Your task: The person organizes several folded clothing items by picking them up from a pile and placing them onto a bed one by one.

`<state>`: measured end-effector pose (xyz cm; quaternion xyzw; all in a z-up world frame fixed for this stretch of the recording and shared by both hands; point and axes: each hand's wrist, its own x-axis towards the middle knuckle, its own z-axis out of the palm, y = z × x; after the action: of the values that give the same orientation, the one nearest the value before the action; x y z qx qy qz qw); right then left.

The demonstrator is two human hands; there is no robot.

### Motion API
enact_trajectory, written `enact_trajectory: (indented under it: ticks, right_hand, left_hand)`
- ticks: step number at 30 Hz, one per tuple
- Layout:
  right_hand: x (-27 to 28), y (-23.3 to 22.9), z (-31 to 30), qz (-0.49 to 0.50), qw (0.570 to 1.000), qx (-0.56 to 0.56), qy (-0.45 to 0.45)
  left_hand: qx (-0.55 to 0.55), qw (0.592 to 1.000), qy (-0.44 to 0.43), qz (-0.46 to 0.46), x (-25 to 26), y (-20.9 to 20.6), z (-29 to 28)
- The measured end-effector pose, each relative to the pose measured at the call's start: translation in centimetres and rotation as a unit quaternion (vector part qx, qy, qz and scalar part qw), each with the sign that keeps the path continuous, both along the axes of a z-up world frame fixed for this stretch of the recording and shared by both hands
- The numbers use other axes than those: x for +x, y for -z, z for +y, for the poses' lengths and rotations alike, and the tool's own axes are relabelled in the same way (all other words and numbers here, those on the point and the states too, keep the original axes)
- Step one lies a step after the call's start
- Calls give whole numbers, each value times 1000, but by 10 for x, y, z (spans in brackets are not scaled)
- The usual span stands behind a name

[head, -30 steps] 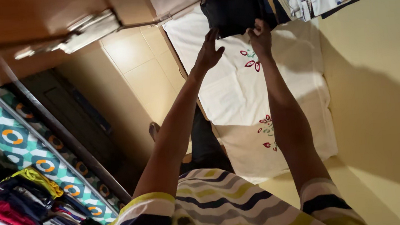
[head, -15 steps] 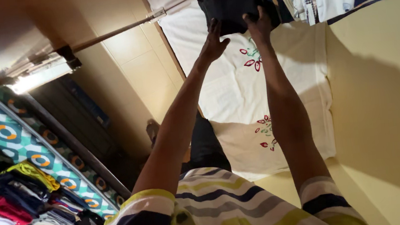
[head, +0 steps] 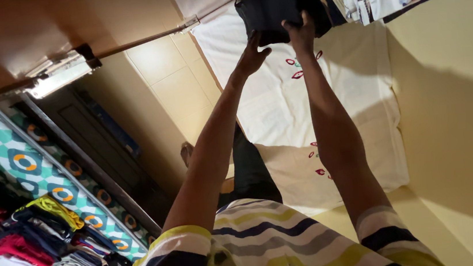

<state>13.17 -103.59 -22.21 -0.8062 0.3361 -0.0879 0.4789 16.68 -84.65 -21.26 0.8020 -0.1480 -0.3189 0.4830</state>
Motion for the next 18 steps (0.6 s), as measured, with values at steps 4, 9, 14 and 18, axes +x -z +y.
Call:
enact_trajectory:
  ticks: [4,9,14,18]
  right_hand:
    - [-7,-17,2,-50,962,262,52]
    - [-10,-68,22,-22,886,438,148]
    - [-21,-125,40,36,910,401,105]
    - [-36,-166,56,-66,868,490,40]
  left_hand:
    - [-68,996,-41,-49,-7,3,0]
    - [-171,938,-224,202,-9,-6,0]
    - [-192,960,-168,112,-9,-28,24]
    - [-359,824,-213,383,-5,-82,32]
